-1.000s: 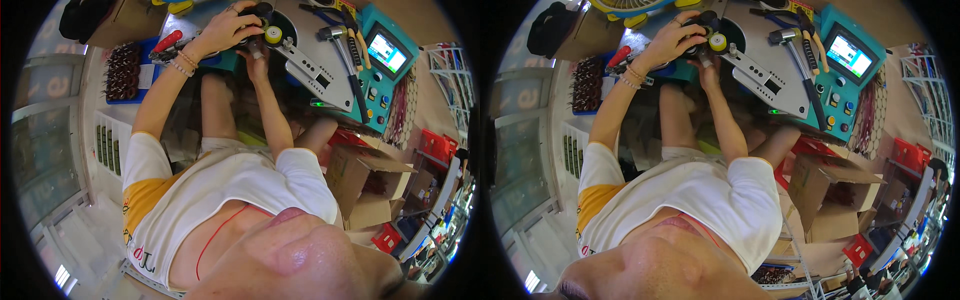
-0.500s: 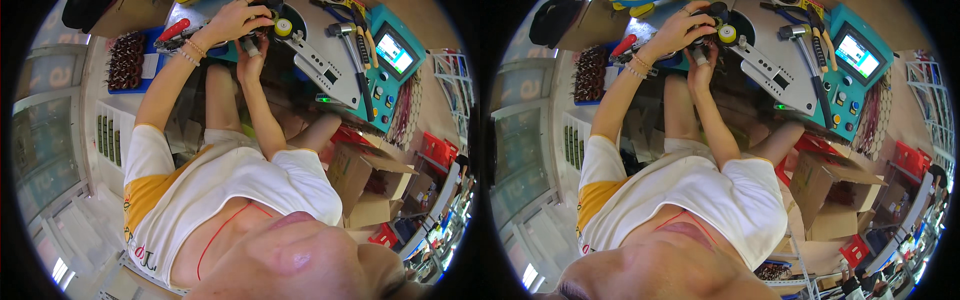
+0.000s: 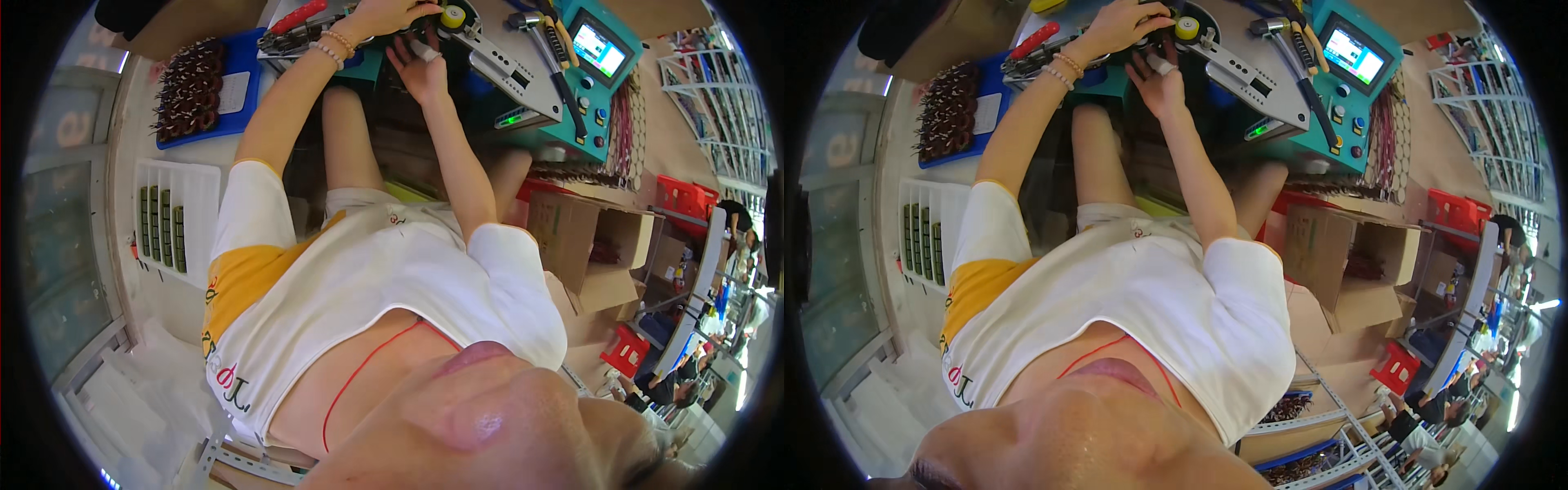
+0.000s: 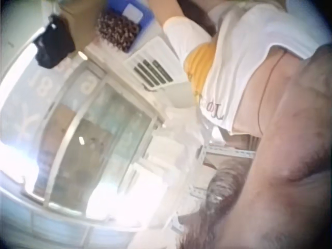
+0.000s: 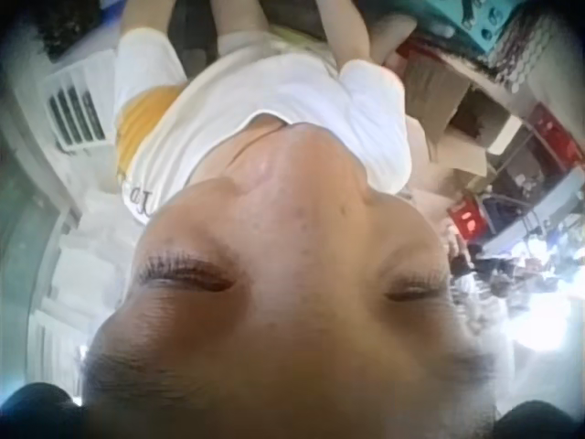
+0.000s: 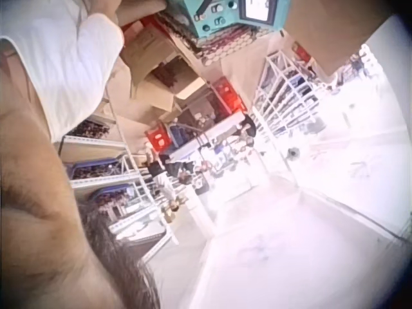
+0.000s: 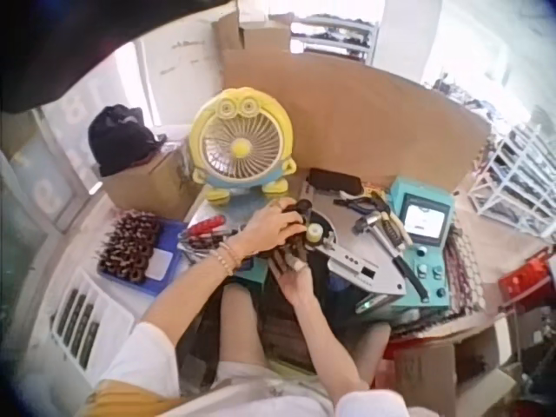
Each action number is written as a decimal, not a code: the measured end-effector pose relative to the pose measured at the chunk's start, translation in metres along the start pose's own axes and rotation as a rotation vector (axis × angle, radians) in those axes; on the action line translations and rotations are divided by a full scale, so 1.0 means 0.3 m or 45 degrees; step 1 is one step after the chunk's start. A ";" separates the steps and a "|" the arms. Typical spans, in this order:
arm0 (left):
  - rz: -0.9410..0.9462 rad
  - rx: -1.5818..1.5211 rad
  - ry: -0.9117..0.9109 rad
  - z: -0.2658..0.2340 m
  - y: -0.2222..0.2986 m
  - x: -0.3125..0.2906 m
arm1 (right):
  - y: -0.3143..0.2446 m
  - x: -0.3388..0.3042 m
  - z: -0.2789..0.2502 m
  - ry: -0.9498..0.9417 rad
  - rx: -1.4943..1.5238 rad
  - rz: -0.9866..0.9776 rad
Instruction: The person winds toroidal coils using a winding machine, loading cores into the machine, wrapping wire and tape around them, and removing the wound coils by hand.
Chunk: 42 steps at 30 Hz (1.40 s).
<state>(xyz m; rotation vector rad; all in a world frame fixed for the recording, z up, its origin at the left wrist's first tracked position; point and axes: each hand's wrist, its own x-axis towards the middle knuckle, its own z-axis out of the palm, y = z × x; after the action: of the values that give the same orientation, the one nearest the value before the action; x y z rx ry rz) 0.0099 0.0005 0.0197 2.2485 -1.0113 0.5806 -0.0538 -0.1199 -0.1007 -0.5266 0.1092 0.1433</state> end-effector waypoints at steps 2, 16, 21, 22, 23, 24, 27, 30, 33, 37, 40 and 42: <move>0.018 -0.026 0.014 0.025 -0.007 0.008 | -0.010 0.036 -0.015 -0.076 0.214 0.021; 0.207 -0.083 0.219 0.014 -0.013 -0.019 | 0.059 0.010 0.017 0.195 0.146 -0.332; 0.069 -0.061 0.152 -0.083 0.002 -0.063 | -0.152 -0.100 0.018 0.144 -1.110 0.047; -0.096 -0.187 0.148 -0.177 0.090 -0.046 | -0.230 -0.137 0.031 0.002 -1.530 0.013; -0.150 -0.030 0.276 -0.218 0.074 -0.080 | -0.262 -0.154 0.084 -0.147 -1.733 -0.224; -0.198 0.115 0.392 -0.246 0.056 -0.113 | -0.295 -0.147 0.147 -0.209 -2.021 -0.668; -0.179 0.223 0.238 -0.289 -0.054 -0.155 | -0.351 -0.067 0.241 -0.283 -2.436 -1.298; -0.351 0.178 -0.063 -0.333 -0.112 -0.204 | -0.335 0.028 0.261 -0.337 -2.939 -1.066; -0.420 -0.232 0.339 -0.379 -0.124 -0.208 | -0.325 0.058 0.251 -0.356 -3.163 -1.137; -0.679 -0.952 0.732 -0.449 -0.241 -0.319 | -0.327 0.069 0.249 -0.378 -3.168 -1.141; -0.439 -1.178 0.993 -0.438 -0.214 -0.319 | -0.356 0.075 0.270 -0.487 -3.156 -1.244; -0.457 -1.288 1.087 -0.444 -0.216 -0.328 | -0.384 0.044 0.300 -0.463 -3.051 -1.435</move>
<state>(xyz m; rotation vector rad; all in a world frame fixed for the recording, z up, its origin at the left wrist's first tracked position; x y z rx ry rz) -0.0193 0.1752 0.0352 1.0511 -0.2958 0.5880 -0.0157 -0.1714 0.0315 -2.8054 -0.8708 -0.9129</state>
